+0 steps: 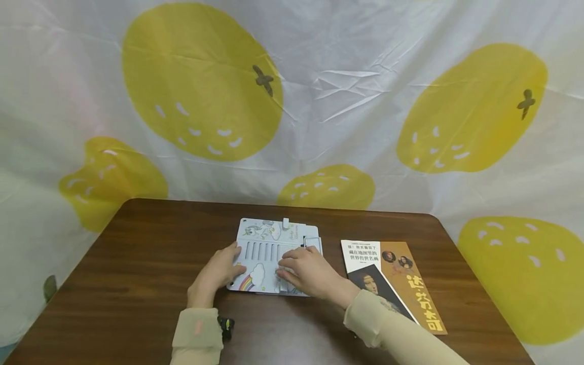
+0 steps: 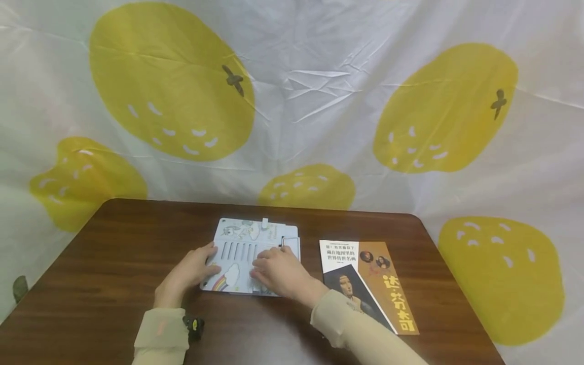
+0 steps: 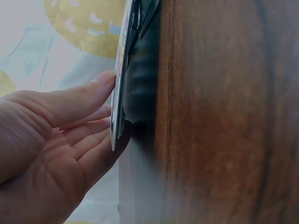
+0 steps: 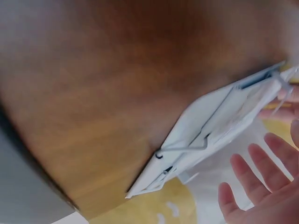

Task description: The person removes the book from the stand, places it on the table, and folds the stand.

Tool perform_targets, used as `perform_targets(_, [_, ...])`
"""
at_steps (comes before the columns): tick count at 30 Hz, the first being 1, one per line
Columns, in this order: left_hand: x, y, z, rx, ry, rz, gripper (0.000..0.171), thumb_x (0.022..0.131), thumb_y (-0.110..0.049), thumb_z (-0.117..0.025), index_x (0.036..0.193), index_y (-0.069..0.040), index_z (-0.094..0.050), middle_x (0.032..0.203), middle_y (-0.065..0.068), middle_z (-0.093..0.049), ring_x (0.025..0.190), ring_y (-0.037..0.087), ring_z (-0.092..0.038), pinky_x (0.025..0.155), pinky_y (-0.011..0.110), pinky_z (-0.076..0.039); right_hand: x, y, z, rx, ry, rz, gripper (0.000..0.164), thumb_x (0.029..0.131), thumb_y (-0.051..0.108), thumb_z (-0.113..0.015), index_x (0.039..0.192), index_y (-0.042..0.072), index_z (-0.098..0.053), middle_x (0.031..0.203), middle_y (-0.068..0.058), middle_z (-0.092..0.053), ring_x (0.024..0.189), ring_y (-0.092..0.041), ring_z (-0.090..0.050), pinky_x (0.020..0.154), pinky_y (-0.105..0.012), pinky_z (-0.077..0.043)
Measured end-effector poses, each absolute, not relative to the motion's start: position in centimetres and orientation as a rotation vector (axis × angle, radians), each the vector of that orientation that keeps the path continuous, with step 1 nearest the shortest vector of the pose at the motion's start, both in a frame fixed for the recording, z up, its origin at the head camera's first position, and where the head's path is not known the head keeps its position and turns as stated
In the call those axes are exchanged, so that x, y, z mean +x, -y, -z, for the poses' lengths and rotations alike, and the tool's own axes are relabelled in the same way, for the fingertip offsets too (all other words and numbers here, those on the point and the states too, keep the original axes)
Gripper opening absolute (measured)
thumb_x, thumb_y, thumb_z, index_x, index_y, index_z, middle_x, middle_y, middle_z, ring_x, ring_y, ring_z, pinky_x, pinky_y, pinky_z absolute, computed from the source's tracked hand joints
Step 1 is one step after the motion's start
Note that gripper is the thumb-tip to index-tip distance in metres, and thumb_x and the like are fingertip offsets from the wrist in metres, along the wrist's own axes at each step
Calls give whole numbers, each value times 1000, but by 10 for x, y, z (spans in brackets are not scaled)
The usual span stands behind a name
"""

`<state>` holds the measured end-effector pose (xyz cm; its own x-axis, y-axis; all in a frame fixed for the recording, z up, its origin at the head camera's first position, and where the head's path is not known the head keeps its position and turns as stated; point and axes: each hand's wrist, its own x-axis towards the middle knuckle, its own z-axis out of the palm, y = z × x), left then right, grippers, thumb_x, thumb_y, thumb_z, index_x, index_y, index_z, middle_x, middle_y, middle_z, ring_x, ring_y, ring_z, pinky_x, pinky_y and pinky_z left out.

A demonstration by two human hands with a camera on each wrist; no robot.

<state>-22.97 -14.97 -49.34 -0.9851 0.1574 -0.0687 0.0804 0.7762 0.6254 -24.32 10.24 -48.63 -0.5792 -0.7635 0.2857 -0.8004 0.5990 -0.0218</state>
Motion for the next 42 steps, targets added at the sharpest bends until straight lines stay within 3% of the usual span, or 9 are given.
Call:
perform_targets(6, [-231, 149, 495, 183, -2842, -1010, 55, 90, -8, -69, 137, 11, -48, 149, 29, -34, 135, 44, -35, 111, 53, -28, -228, -111, 493, 1350, 2526, -169, 19, 92, 34, -67, 102, 20, -74, 104, 7, -70, 98, -9, -64, 81, -38, -46])
perform_targets(15, [-230, 149, 496, 185, -2829, -1011, 56, 89, -7, -70, 137, 10, -48, 149, 28, -35, 135, 42, -36, 111, 52, -29, -218, -116, 501, 1322, 2597, -202, 26, 87, 35, -73, 108, 20, -71, 102, 8, -73, 91, -7, -67, 82, -38, -46])
perform_targets(23, [-226, 156, 494, 218, -2851, -1013, 55, 87, -7, -71, 136, 10, -50, 147, 26, -39, 134, 43, -37, 110, 52, -31, -223, -112, 497, 1419, 2514, -217, 15, 87, 30, -74, 94, 18, -70, 65, 9, -65, 58, -6, -59, 65, -31, -48])
perform_targets(30, [-225, 154, 494, 171, -2827, -1026, 55, 88, -8, -71, 137, 8, -50, 149, 21, -38, 135, 43, -36, 110, 52, -30, -228, -112, 492, 1497, 2529, -301, 12, 87, 24, -74, 84, 17, -65, 57, 11, -57, 51, -2, -48, 53, -27, -46])
perform_targets(34, [-229, 154, 496, 181, -2832, -1022, 55, 88, -8, -71, 137, 7, -51, 149, 21, -40, 134, 42, -37, 109, 53, -31, -227, -112, 495, 1407, 2556, -227, 14, 86, 29, -75, 93, 18, -70, 65, 10, -66, 59, -4, -59, 71, -34, -49])
perform_targets(38, [-229, 158, 502, 168, -2822, -993, 56, 88, -9, -71, 138, 6, -50, 149, 20, -40, 133, 43, -38, 109, 54, -31, -222, -107, 501, 1324, 2624, -135, 24, 84, 36, -76, 101, 20, -71, 78, 9, -72, 73, -8, -67, 92, -49, -43])
perform_targets(42, [-227, 161, 507, 196, -2823, -982, 55, 88, -7, -71, 137, 9, -50, 148, 23, -40, 133, 44, -38, 108, 54, -32, -220, -101, 499, 1294, 2732, -118, 26, 85, 39, -73, 103, 20, -70, 80, 9, -69, 77, -9, -65, 95, -55, -40])
